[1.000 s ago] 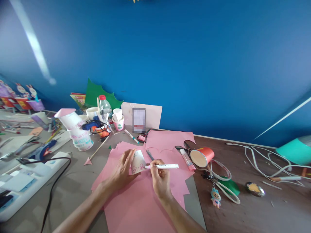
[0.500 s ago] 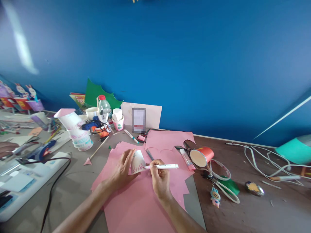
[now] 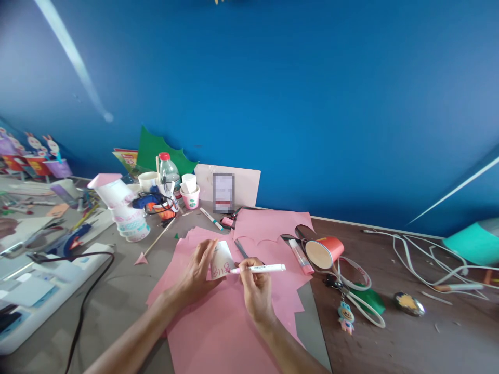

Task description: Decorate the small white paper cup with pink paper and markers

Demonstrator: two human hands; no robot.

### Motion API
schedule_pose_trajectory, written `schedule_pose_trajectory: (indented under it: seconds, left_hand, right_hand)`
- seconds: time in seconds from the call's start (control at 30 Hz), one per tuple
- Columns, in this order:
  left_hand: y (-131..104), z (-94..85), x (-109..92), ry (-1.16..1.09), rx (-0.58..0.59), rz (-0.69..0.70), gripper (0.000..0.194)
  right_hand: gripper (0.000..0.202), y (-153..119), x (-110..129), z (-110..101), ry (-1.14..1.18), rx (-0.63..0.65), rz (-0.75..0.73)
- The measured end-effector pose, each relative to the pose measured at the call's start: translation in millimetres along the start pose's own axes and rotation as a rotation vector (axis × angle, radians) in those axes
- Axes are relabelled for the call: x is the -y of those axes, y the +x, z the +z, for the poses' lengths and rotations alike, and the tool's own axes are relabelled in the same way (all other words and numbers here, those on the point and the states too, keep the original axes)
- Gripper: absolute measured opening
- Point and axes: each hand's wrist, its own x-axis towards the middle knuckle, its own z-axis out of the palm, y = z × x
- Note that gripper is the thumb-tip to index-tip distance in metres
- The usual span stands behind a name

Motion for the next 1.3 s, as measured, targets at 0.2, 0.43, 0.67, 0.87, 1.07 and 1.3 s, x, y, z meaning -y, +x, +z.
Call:
schedule_pose_trajectory:
  seconds: [0.2, 0.43, 0.67, 0.87, 1.07, 1.3]
  left_hand:
    - [0.1, -0.9, 0.1, 0.003, 0.008, 0.002, 0.1]
    - [0.6, -1.3, -1.1, -0.005, 0.011, -0.002, 0.098]
    - [0.4, -0.6, -0.9, 0.007, 0.001, 0.021, 0.095]
    - [-0.1, 0.1, -0.5, 0.008, 0.003, 0.009, 0.095]
    - [0.3, 0.6, -0.8, 0.002, 0.015, -0.01, 0.099]
    - [-1.1, 2.3, -0.8, 0.008, 0.009, -0.03, 0.094]
  right_hand:
    - [0.038, 2.3, -2.3, -0.4, 0.051, -0.029, -0.001]
    - [0.038, 1.4, -1.3, -0.8, 0.04, 0.001, -0.005]
    - [0.037, 0.3, 0.5, -0.4, -0.004, 0.022, -0.028]
    - [0.036, 3.0, 0.0, -1.5, -0.026, 0.019, -0.022]
    - [0.037, 4.9, -2.1, -3.5, 0.023, -0.001, 0.036]
    - [0.034, 8.4, -7.7, -2.2, 0.261, -0.118, 0.162]
